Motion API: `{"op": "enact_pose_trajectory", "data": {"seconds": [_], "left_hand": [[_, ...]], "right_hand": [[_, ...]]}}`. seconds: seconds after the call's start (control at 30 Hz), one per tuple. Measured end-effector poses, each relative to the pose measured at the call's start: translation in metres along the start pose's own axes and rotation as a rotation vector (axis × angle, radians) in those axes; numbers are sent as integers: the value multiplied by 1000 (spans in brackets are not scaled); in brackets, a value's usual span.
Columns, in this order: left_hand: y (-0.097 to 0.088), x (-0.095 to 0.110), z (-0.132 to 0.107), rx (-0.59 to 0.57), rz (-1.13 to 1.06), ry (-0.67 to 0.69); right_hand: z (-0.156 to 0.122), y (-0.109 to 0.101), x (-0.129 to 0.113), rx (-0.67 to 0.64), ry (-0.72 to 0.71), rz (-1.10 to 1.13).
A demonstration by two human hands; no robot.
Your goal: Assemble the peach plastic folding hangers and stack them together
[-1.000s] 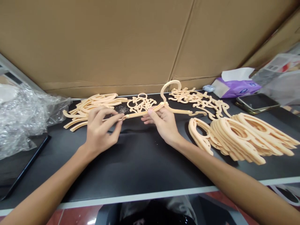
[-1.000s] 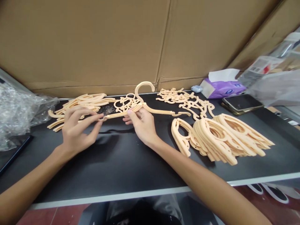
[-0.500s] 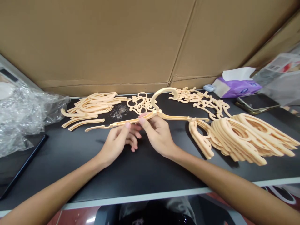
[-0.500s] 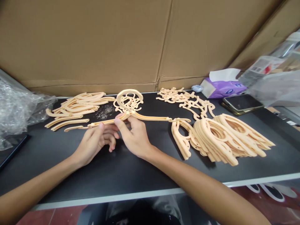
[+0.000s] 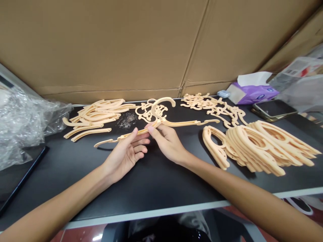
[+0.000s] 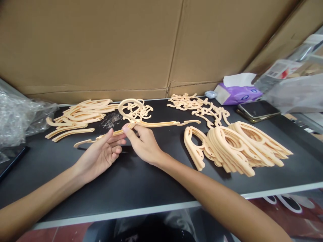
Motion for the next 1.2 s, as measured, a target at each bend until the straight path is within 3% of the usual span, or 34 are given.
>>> {"op": "enact_pose_trajectory", "data": {"seconds": [0.3,0.6,0.97,1.2], "left_hand": [[-9,15,-3,132,-28,129],[-28,49,-4,277,-115,327],[-28,45,-1,274,-78,314],[-26,41,1,246,-30,290]], "right_hand": [[2,1,2,-10,20,81],[6,-31,32,379,423,589],[7,-39,40,543,491,758],[8,-40,36,554,516,782]]}}
Point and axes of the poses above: each hand's wrist, its own z-axis towards the middle knuckle, its own y-axis out of the palm, x = y × z, the point moved 7 cm from there along z, towards the middle knuckle, and after that the axes turned 5 degrees about -y, right-handed, at the moved point
